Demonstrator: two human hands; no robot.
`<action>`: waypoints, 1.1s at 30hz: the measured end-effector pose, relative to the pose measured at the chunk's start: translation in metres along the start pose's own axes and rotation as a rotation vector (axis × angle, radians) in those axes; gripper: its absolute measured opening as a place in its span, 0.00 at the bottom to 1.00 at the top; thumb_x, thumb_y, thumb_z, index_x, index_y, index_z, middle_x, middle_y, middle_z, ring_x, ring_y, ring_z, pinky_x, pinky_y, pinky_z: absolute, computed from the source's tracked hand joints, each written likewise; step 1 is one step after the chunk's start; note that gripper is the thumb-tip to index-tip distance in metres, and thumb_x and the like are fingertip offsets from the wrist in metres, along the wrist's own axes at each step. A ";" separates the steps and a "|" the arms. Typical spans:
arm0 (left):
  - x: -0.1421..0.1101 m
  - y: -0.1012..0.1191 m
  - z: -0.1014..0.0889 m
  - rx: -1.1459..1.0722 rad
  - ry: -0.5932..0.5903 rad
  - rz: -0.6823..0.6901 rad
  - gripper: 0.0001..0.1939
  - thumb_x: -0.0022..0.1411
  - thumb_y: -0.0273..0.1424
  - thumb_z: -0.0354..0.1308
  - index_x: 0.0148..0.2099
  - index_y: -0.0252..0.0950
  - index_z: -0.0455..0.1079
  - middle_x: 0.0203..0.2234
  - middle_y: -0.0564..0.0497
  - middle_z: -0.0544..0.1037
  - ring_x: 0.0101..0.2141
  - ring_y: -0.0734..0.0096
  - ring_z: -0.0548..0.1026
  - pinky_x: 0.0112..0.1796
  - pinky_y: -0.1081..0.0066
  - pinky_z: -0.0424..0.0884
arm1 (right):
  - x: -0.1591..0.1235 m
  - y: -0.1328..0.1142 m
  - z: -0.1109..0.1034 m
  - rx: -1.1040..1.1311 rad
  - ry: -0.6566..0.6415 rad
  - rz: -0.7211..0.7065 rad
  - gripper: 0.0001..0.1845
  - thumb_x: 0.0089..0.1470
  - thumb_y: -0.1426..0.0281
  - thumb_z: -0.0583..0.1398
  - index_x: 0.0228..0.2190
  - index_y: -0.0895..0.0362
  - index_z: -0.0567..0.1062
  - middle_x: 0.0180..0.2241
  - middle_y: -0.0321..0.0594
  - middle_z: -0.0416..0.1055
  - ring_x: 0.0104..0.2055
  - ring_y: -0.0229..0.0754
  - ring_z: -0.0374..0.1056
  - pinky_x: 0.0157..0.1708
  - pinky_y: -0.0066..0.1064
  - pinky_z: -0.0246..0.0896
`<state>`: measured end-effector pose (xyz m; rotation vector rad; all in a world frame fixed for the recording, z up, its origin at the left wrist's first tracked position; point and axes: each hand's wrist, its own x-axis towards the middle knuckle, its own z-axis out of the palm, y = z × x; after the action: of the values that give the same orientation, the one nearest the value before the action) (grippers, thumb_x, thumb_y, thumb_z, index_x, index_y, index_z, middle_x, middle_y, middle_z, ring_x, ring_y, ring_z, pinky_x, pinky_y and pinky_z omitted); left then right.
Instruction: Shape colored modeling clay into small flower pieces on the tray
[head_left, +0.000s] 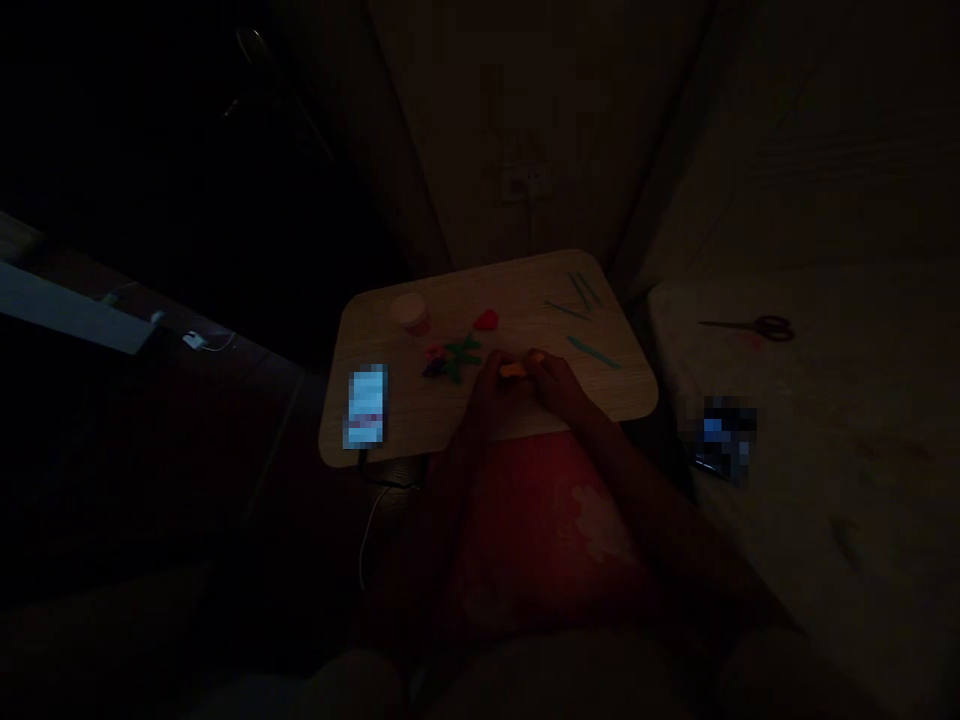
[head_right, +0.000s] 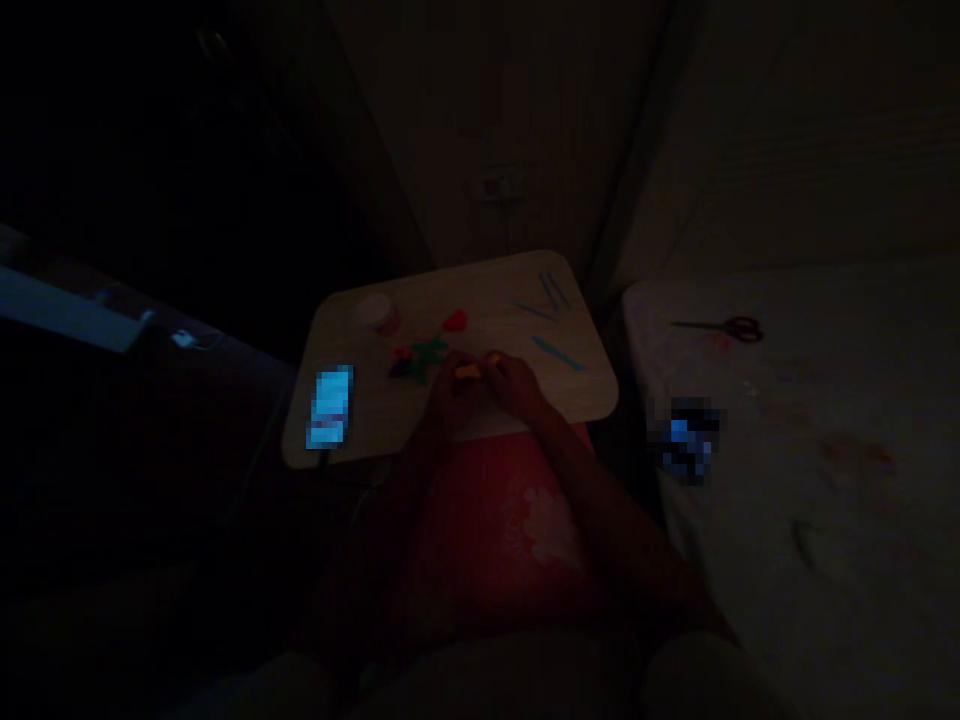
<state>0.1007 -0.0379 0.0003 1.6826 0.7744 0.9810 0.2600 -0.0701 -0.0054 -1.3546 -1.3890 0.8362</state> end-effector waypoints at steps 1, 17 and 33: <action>0.000 0.000 0.000 -0.003 0.011 -0.001 0.22 0.62 0.51 0.65 0.44 0.39 0.65 0.32 0.53 0.72 0.32 0.69 0.70 0.34 0.71 0.67 | 0.000 0.000 0.000 -0.009 -0.001 -0.001 0.33 0.62 0.37 0.50 0.27 0.53 0.70 0.25 0.38 0.70 0.29 0.42 0.63 0.32 0.34 0.55; 0.003 -0.007 0.000 0.086 0.002 -0.064 0.18 0.66 0.49 0.62 0.38 0.37 0.72 0.27 0.54 0.74 0.28 0.70 0.69 0.30 0.71 0.64 | -0.001 0.002 -0.007 0.071 -0.056 0.010 0.37 0.58 0.35 0.54 0.24 0.55 0.74 0.25 0.39 0.70 0.29 0.41 0.62 0.30 0.33 0.56; 0.002 -0.002 -0.002 0.091 0.063 -0.049 0.23 0.68 0.51 0.60 0.31 0.36 0.72 0.21 0.54 0.71 0.25 0.73 0.67 0.28 0.71 0.63 | -0.004 -0.001 -0.003 0.039 0.046 0.055 0.40 0.56 0.32 0.52 0.20 0.55 0.69 0.21 0.37 0.62 0.26 0.38 0.57 0.27 0.32 0.51</action>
<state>0.1001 -0.0351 -0.0006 1.7089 0.9093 0.9817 0.2618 -0.0748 -0.0046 -1.3792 -1.2989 0.8593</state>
